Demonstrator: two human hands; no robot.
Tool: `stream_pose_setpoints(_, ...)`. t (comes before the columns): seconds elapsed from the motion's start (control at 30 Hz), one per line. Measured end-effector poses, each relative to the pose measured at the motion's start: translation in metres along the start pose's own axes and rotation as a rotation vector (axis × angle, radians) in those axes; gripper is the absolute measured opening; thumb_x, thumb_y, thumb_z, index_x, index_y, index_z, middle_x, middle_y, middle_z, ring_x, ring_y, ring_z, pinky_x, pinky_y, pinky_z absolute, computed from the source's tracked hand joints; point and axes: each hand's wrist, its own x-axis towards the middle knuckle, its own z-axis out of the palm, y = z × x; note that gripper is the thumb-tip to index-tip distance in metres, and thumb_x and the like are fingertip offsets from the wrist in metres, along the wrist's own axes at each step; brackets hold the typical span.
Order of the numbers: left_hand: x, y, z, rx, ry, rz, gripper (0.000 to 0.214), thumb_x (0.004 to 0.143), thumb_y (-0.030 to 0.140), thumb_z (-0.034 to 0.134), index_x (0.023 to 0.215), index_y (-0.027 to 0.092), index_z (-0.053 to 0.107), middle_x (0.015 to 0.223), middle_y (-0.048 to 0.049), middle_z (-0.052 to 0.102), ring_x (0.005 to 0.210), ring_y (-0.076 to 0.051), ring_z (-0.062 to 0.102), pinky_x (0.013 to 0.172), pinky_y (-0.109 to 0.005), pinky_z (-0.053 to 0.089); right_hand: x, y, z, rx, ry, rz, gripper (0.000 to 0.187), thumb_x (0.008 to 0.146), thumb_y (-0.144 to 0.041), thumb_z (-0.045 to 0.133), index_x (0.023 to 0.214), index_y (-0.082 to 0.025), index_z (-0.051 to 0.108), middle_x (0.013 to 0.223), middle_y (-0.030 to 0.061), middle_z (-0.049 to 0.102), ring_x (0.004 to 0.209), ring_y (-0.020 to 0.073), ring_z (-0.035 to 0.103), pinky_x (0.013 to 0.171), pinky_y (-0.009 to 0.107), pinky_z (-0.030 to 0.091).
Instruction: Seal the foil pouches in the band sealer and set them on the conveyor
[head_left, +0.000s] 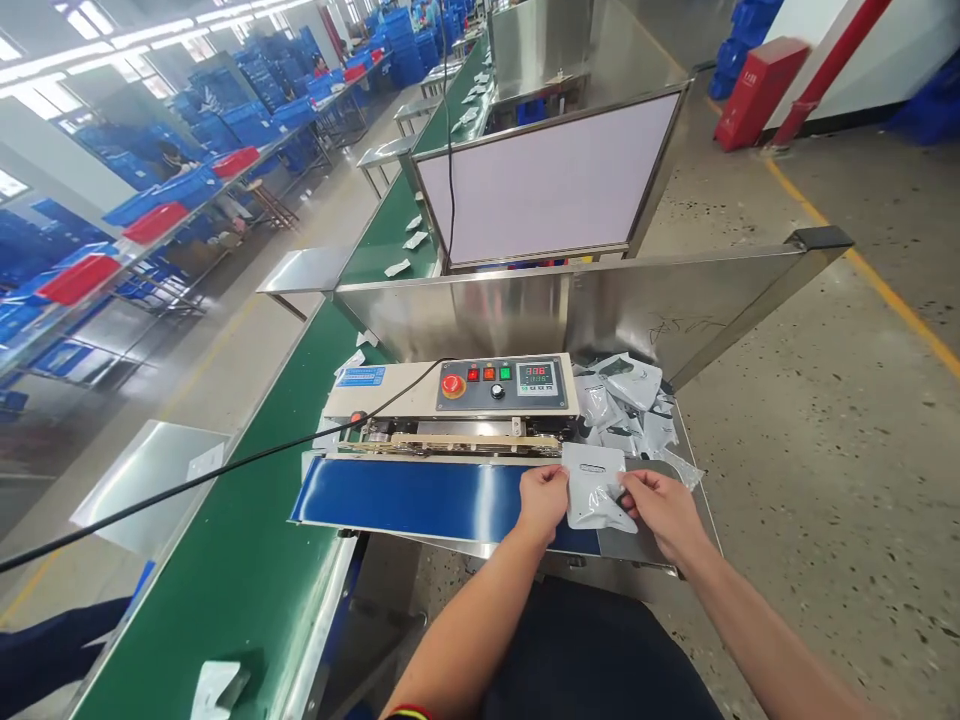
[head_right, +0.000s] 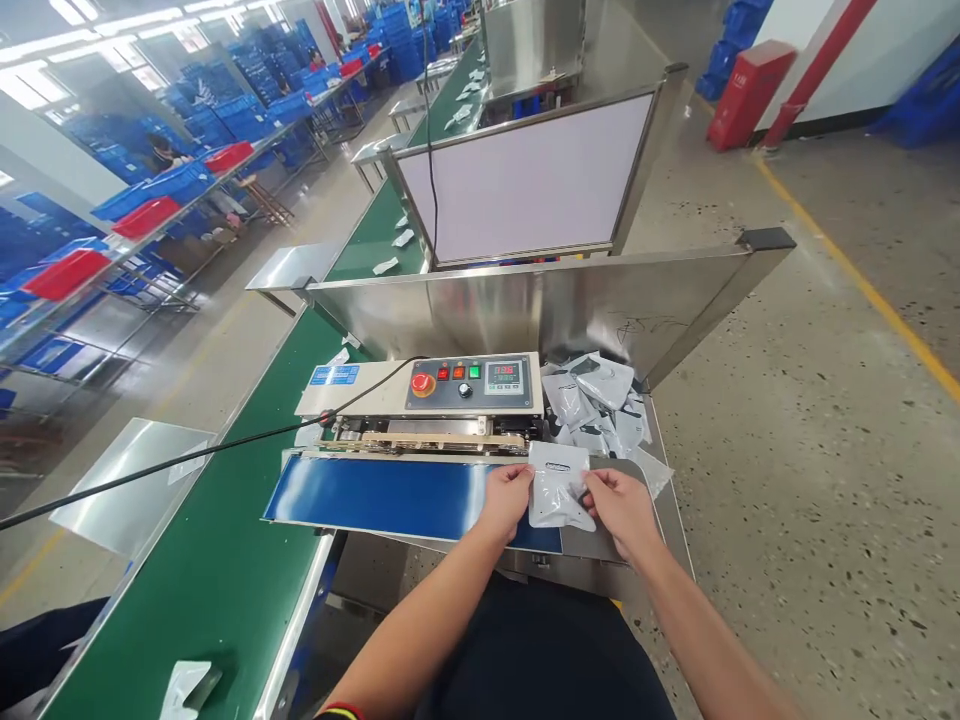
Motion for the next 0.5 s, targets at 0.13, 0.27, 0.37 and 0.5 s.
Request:
stream_pose_setpoints(0.13, 0.008, 0.005, -0.029, -0.086, 0.05, -0.01, 0.045, 0.075, 0.058, 0.092, 0.083, 0.014, 0.086, 0.082, -0.0099, 0.082, 0.075, -0.023, 0.07, 0.075, -0.035, 0.058, 0.01, -0.012, 0.025, -0.063, -0.149, 0.007, 0.049, 0.068, -0.065, 0.081, 0.079, -0.018, 0.077, 0.064, 0.0095, 0.069, 0.055, 0.0225, 0.063, 0.051, 0.034, 0.052)
stream_pose_setpoints(0.27, -0.007, 0.012, -0.074, -0.032, 0.213, 0.076, 0.048, 0.083, 0.057, 0.087, 0.105, 0.014, 0.087, 0.107, -0.0163, 0.085, 0.101, -0.031, 0.077, 0.092, -0.041, 0.062, 0.048, -0.046, 0.019, -0.249, 0.05, -0.202, 0.064, 0.081, -0.067, 0.077, 0.116, -0.014, 0.083, 0.085, 0.0142, 0.075, 0.075, 0.0309, 0.069, 0.064, 0.041, 0.055)
stream_pose_setpoints(0.37, -0.028, 0.016, -0.09, 0.086, 0.474, 0.289, 0.047, 0.093, 0.054, 0.082, 0.123, 0.018, 0.083, 0.129, -0.0186, 0.081, 0.117, -0.031, 0.076, 0.102, -0.041, 0.061, 0.093, -0.078, -0.002, -0.506, 0.407, -0.498, 0.07, 0.089, -0.056, 0.071, 0.143, -0.011, 0.073, 0.128, 0.0233, 0.073, 0.108, 0.0372, 0.07, 0.088, 0.048, 0.057)
stream_pose_setpoints(0.5, -0.046, 0.021, -0.059, 0.207, 0.291, 0.508, 0.035, 0.105, 0.051, 0.069, 0.114, 0.02, 0.084, 0.11, -0.0134, 0.083, 0.099, -0.026, 0.078, 0.091, -0.039, 0.065, 0.111, -0.099, -0.024, -0.677, 0.397, -0.618, 0.033, 0.098, -0.049, 0.06, 0.103, -0.021, 0.076, 0.137, 0.0179, 0.074, 0.12, 0.0355, 0.069, 0.098, 0.047, 0.054)
